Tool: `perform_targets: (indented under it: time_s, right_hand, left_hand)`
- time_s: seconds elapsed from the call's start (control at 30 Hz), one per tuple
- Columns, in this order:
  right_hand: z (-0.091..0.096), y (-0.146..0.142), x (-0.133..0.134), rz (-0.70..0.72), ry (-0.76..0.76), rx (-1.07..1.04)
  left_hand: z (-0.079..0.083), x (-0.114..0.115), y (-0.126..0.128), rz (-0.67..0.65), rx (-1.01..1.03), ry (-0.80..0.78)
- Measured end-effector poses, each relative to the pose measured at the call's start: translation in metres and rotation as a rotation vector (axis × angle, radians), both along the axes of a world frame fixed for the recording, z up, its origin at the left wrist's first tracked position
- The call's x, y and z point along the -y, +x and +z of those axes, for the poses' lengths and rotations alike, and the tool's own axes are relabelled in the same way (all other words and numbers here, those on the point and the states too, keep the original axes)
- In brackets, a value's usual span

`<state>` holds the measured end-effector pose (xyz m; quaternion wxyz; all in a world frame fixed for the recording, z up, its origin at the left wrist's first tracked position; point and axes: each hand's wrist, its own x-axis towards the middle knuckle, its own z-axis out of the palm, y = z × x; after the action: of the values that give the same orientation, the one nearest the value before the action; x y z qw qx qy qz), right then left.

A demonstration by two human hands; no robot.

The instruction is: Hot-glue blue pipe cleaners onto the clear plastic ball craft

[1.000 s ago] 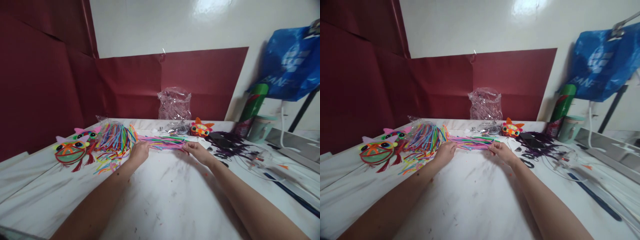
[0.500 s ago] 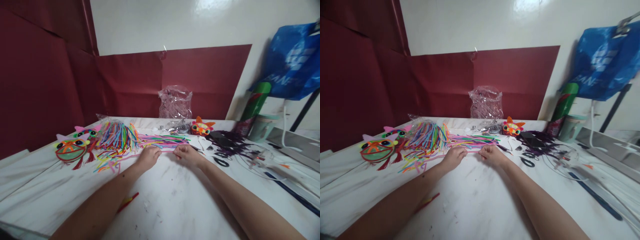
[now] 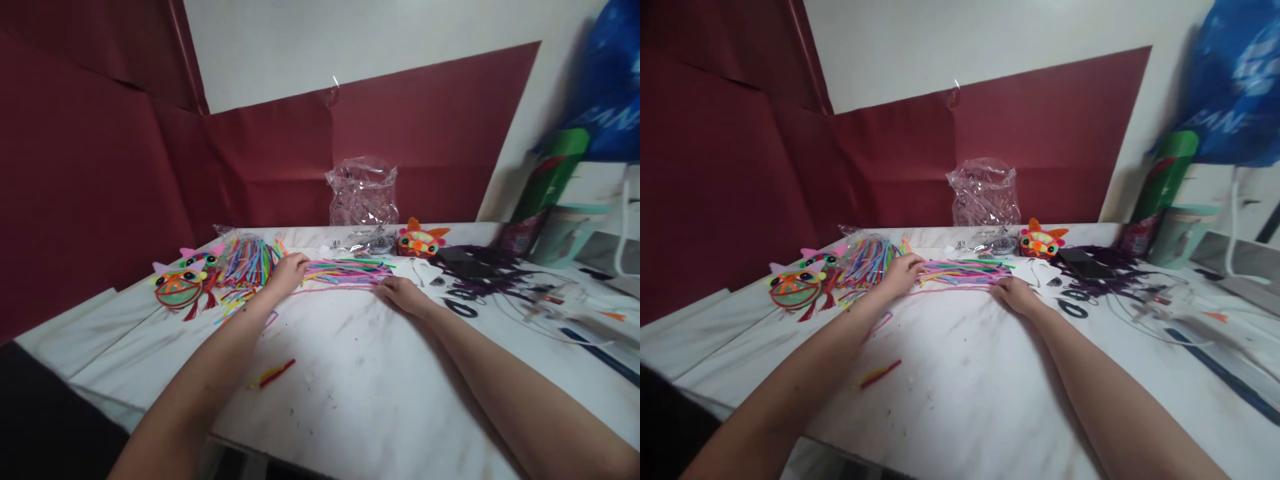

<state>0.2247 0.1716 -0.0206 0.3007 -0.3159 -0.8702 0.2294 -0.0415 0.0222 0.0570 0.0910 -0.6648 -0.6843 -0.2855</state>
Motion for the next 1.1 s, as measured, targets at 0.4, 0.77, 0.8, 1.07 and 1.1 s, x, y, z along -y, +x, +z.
perform_targets:
  time_s: [0.4, 0.77, 0.8, 1.07, 1.1]
  right_hand:
    - [-0.009, 0.002, -0.008, -0.124, 0.115, 0.157]
    - [-0.006, 0.003, -0.003, -0.136, 0.222, 0.206]
    - [-0.007, 0.003, -0.003, -0.132, 0.23, 0.208]
    - [-0.009, 0.002, -0.008, -0.107, 0.242, 0.241]
    - [-0.009, 0.002, -0.008, -0.108, 0.24, 0.25]
  left_hand:
    - [-0.023, 0.158, 0.032, -0.033, -0.182, -0.512]
    - [-0.018, 0.123, -0.041, 0.304, -0.122, -0.201]
    - [-0.011, 0.118, -0.051, 0.317, -0.108, -0.177]
    - [0.002, 0.1, -0.054, 0.262, 0.053, -0.163]
    - [-0.004, 0.102, -0.041, 0.234, 0.087, -0.187]
